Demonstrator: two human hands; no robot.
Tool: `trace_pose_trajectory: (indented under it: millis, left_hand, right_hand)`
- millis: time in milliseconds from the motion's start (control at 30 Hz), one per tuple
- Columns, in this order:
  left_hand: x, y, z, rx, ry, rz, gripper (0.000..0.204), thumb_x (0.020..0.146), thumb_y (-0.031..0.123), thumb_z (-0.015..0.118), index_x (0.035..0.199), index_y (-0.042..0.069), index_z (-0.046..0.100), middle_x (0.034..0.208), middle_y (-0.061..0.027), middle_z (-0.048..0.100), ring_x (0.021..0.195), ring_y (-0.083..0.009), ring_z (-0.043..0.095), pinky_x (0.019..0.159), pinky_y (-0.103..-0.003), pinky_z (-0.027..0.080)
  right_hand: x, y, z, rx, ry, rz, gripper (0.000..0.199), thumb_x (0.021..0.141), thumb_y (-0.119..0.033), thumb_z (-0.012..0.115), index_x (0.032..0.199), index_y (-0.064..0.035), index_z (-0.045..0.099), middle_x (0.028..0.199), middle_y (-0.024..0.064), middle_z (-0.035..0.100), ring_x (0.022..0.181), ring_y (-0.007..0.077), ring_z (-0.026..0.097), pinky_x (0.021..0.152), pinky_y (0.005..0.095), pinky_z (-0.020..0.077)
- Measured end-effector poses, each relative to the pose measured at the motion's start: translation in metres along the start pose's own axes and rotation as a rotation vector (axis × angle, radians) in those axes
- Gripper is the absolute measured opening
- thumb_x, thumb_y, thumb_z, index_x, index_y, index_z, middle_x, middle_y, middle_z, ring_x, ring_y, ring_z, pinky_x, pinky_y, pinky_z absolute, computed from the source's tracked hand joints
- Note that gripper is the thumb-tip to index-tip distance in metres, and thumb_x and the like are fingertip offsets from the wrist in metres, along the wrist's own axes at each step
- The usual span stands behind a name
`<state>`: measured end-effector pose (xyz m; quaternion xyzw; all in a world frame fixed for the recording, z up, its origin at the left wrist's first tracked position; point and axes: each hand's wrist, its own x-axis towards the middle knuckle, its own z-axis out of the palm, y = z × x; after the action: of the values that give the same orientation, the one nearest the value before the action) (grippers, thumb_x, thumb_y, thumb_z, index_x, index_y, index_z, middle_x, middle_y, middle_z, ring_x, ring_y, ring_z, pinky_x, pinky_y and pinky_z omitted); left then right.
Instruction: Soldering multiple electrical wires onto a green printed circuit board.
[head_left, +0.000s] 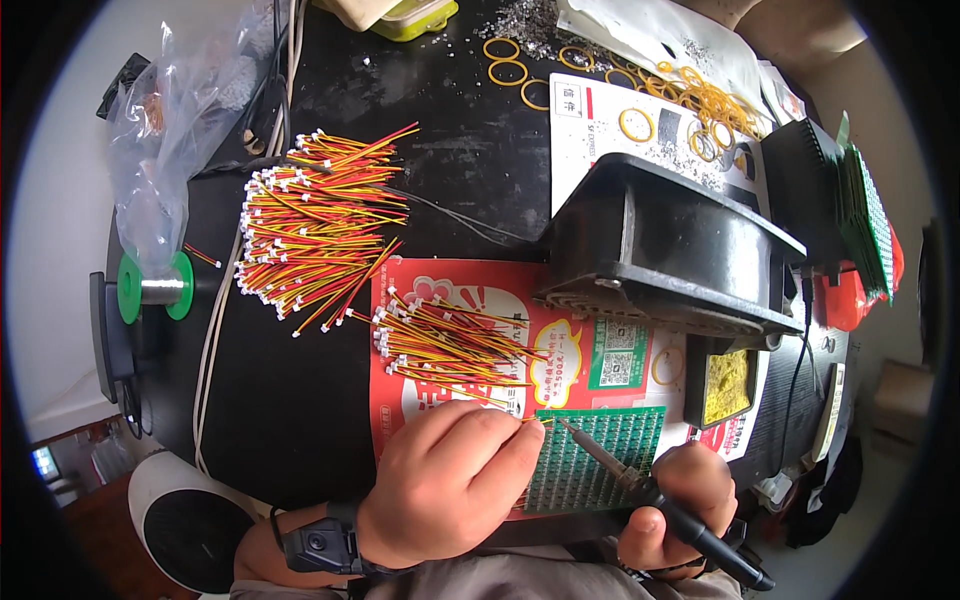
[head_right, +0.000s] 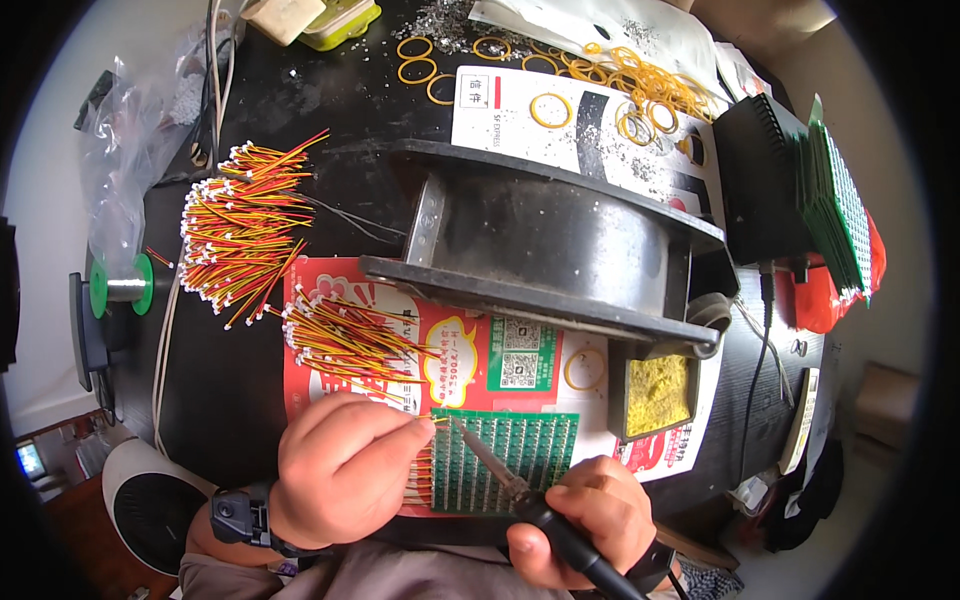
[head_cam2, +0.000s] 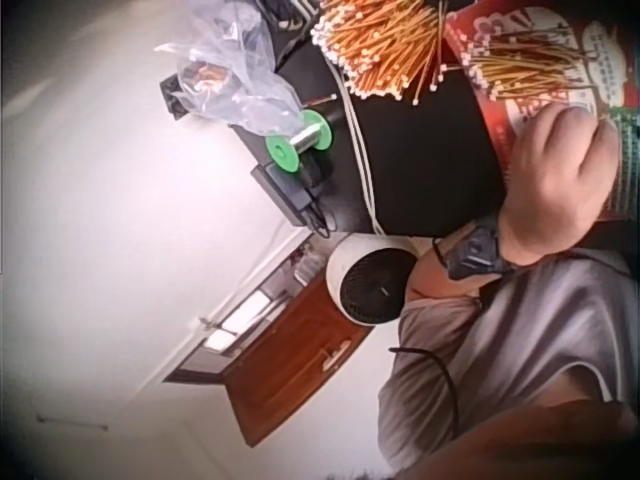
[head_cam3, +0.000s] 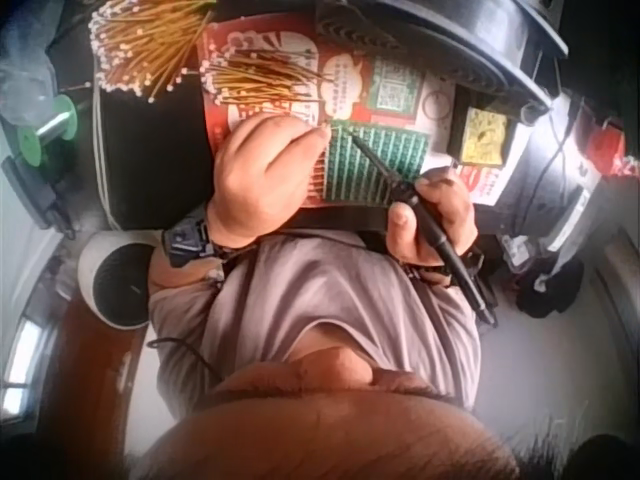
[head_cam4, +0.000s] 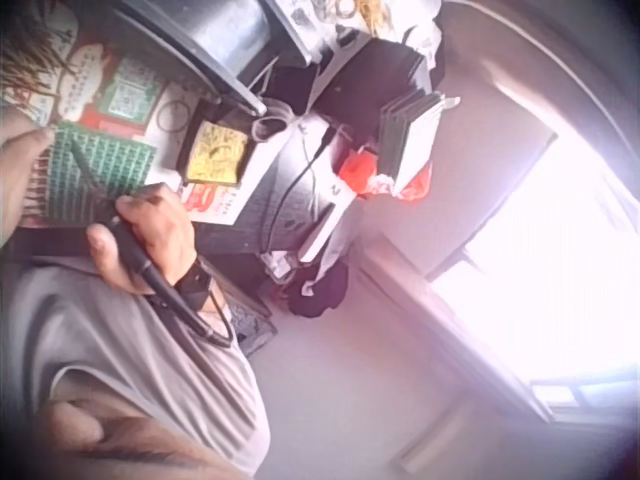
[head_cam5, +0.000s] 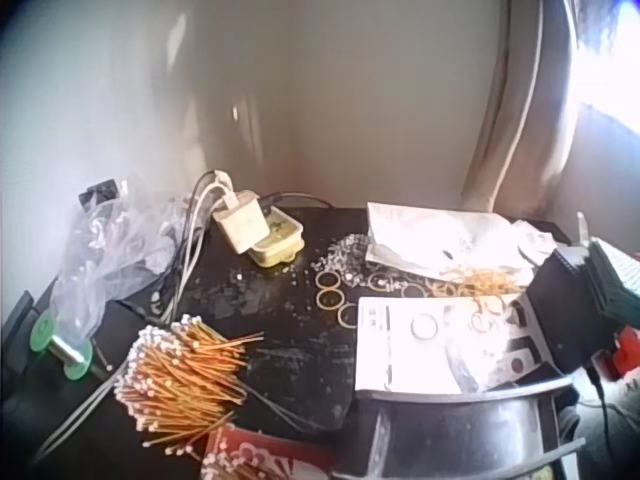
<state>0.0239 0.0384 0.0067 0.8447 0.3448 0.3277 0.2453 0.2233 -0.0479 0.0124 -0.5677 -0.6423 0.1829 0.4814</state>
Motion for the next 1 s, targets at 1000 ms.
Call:
trace_pose_trajectory:
  millis: [1000]
  left_hand:
    - [-0.001,0.003,-0.001,0.030,-0.030,-0.004,0.026,0.063,-0.009,0.068,0.088,-0.003,0.071,0.080,-0.0089,0.063,0.066,-0.0243,0.061,0.057,-0.034,0.050]
  right_hand:
    - [-0.003,-0.002,-0.001,0.031,0.029,0.065,0.045,0.087,-0.038,0.068,0.093,-0.0003,0.046,0.065,0.0045,0.046,0.053,0.0137,0.045,0.050,0.0278,0.0364]
